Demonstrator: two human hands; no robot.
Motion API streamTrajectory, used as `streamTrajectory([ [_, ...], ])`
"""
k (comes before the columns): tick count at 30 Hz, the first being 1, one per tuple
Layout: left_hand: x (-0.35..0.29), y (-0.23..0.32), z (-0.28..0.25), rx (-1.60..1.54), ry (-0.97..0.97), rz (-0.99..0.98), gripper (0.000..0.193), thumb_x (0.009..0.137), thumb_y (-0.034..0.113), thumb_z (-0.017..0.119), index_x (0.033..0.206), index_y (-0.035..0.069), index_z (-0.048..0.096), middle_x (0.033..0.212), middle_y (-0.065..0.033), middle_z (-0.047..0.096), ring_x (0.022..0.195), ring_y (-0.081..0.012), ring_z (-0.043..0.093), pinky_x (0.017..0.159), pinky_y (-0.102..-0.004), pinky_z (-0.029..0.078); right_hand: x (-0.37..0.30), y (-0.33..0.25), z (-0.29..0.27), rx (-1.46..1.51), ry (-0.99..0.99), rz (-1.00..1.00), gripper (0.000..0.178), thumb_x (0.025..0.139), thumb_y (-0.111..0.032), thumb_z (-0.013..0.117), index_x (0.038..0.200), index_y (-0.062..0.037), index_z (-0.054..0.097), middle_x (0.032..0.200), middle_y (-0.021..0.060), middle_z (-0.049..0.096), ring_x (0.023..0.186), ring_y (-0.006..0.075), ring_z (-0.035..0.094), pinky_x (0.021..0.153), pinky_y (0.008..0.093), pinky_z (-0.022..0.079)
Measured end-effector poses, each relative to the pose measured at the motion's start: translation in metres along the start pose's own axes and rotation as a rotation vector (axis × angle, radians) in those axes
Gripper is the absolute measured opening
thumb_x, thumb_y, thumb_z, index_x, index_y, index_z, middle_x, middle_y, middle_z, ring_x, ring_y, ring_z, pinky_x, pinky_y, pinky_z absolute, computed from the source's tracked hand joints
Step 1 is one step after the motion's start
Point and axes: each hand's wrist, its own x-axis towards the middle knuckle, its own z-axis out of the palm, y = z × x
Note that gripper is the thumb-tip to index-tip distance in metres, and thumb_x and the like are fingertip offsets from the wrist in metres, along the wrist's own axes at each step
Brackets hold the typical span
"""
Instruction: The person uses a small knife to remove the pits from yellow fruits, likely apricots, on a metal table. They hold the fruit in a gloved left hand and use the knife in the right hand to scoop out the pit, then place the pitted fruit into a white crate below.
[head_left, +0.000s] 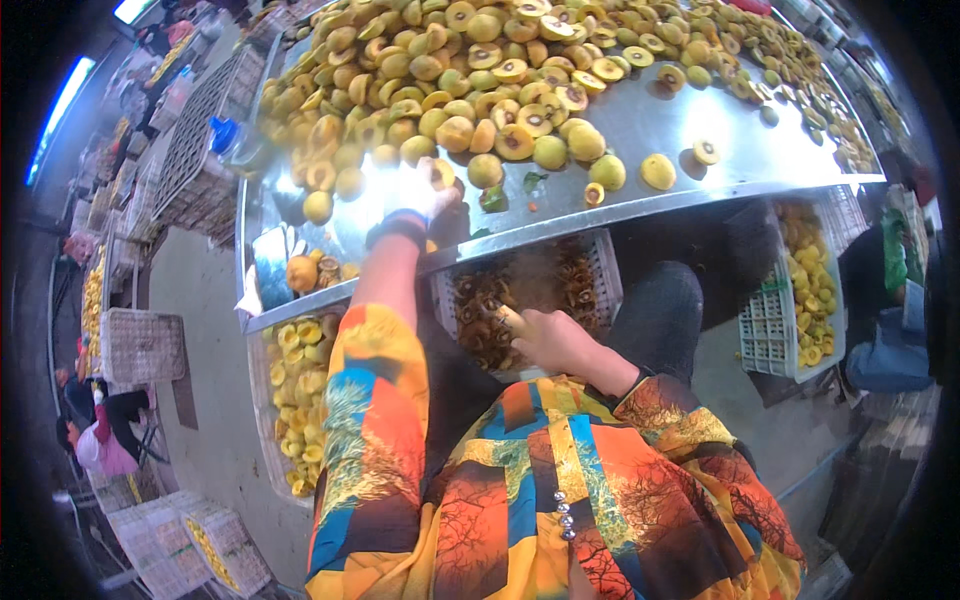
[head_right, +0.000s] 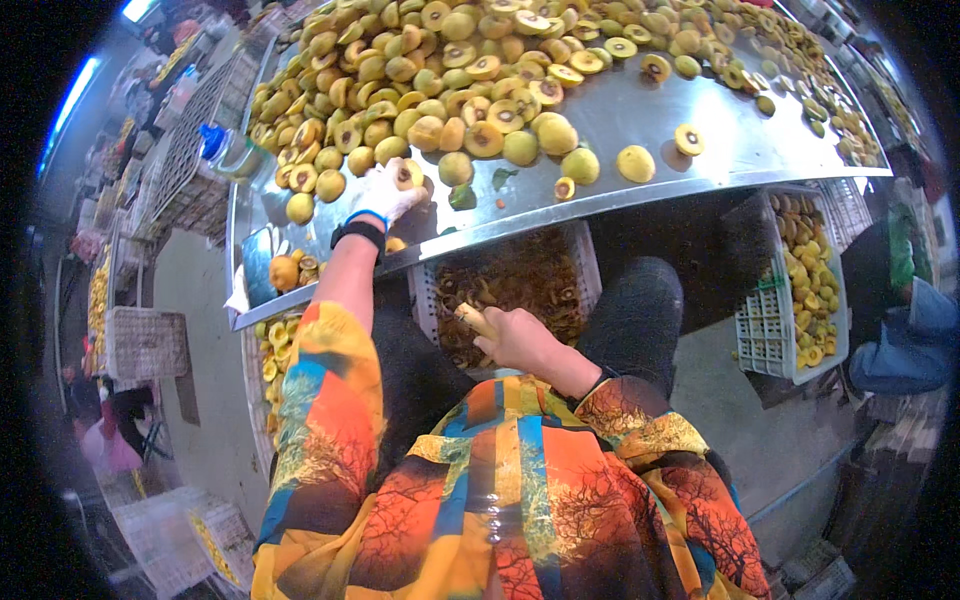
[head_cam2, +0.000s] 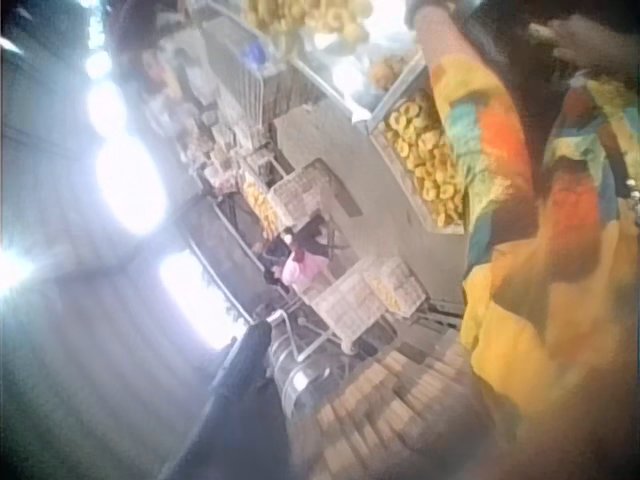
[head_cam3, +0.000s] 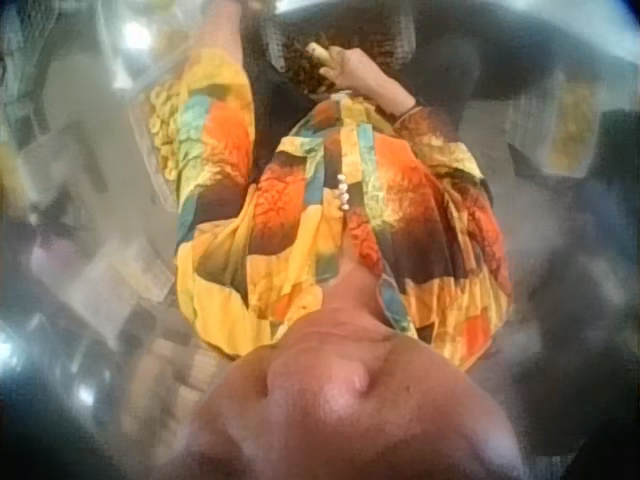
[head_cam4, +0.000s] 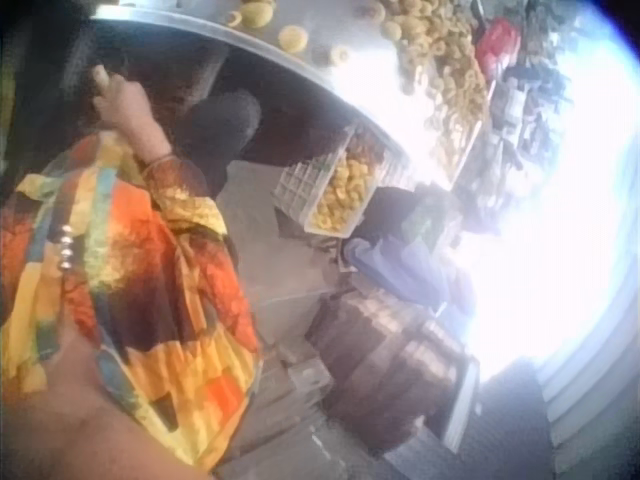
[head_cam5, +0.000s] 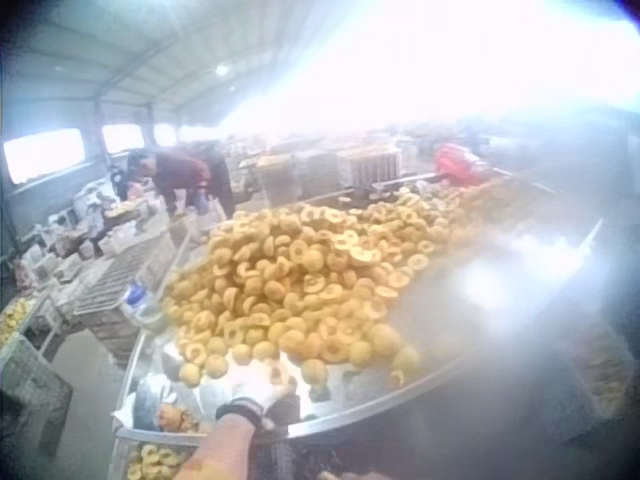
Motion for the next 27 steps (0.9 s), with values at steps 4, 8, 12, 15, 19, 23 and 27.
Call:
streamTrajectory([
  [4, 0.022, 0.017, 0.006, -0.122, -0.036, 0.069, 0.046, 0.062, 0.033, 0.068, 0.102, 0.011, 0.06, 0.097, -0.017, 0.062, 0.09, -0.0351, 0.06, 0.078, -0.0393, 0.049, -0.009, 0.01, -0.013, 0.045, 0.155, 0.033, 0.036, 0.077, -0.027, 0.065, 0.095, 0.0019, 0.052, 0.071, 0.0248, 0.06, 0.07, 0.0403, 0.061, 0.061, 0.044, 0.049],
  [8, -0.036, 0.029, -0.028, -0.339, 0.062, 0.253, 0.056, 0.065, 0.025, 0.067, 0.116, 0.004, 0.055, 0.101, -0.0131, 0.059, 0.095, -0.0278, 0.057, 0.086, -0.0347, 0.045, -0.007, -0.01, -0.052, 0.86, 0.303, 0.276, 0.038, 0.083, -0.02, 0.06, 0.112, 0.0017, 0.048, 0.07, 0.0107, 0.059, 0.05, 0.016, 0.056, 0.045, 0.0279, 0.046],
  [12, -0.109, 0.05, -0.028, -0.737, 0.02, 0.491, 0.065, 0.064, 0.0, 0.059, 0.126, 0.006, 0.043, 0.105, -0.0126, 0.055, 0.103, -0.026, 0.053, 0.093, -0.0321, 0.041, 0.012, -0.012, -0.046, 1.384, 0.217, 0.181, 0.04, 0.088, -0.02, 0.056, 0.121, -0.0038, 0.039, 0.067, 0.005, 0.053, 0.042, 0.0077, 0.042, 0.039, 0.0213, 0.035],
  [15, -0.152, 0.05, -0.031, -0.991, -0.027, 0.422, 0.071, 0.07, 0.001, 0.059, 0.135, 0.006, 0.032, 0.126, -0.0158, 0.045, 0.115, -0.025, 0.047, 0.1, -0.0312, 0.035, 0.027, -0.018, -0.022, 1.376, 0.195, 0.084, 0.035, 0.087, -0.019, 0.06, 0.115, -0.0047, 0.045, 0.074, 0.0013, 0.053, 0.053, 0.0067, 0.046, 0.046, 0.0206, 0.039],
  [19, -0.176, 0.045, -0.007, -2.13, -0.241, -0.023, 0.055, 0.088, 0.024, 0.054, 0.134, 0.003, 0.032, 0.125, -0.0133, 0.047, 0.113, -0.0221, 0.048, 0.096, -0.0331, 0.039, 0.021, -0.037, -0.025, 1.335, 0.112, 0.132, 0.033, 0.085, -0.018, 0.062, 0.112, -0.0042, 0.049, 0.079, 0.0011, 0.056, 0.068, 0.0084, 0.053, 0.06, 0.0221, 0.044],
  [23, -0.181, 0.059, -0.006, -2.242, -0.209, -0.254, 0.034, 0.093, 0.035, 0.047, 0.105, 0.005, 0.054, 0.099, -0.0039, 0.057, 0.086, -0.0119, 0.054, 0.074, -0.0261, 0.044, 0.022, -0.053, -0.021, 0.436, 0.323, 0.039, 0.039, 0.079, -0.019, 0.066, 0.11, -0.0008, 0.052, 0.08, 0.0086, 0.062, 0.065, 0.0165, 0.061, 0.057, 0.0296, 0.051],
  [27, -0.186, 0.062, 0.016, -2.153, -0.141, -0.313, 0.03, 0.091, 0.037, 0.048, 0.102, 0.01, 0.056, 0.092, -0.0003, 0.056, 0.082, -0.0103, 0.053, 0.071, -0.0252, 0.044, 0.014, -0.058, -0.02, 0.426, 0.396, 0.056, 0.035, 0.077, -0.014, 0.066, 0.107, 0.0005, 0.056, 0.082, 0.009, 0.063, 0.073, 0.0146, 0.06, 0.07, 0.0299, 0.05],
])
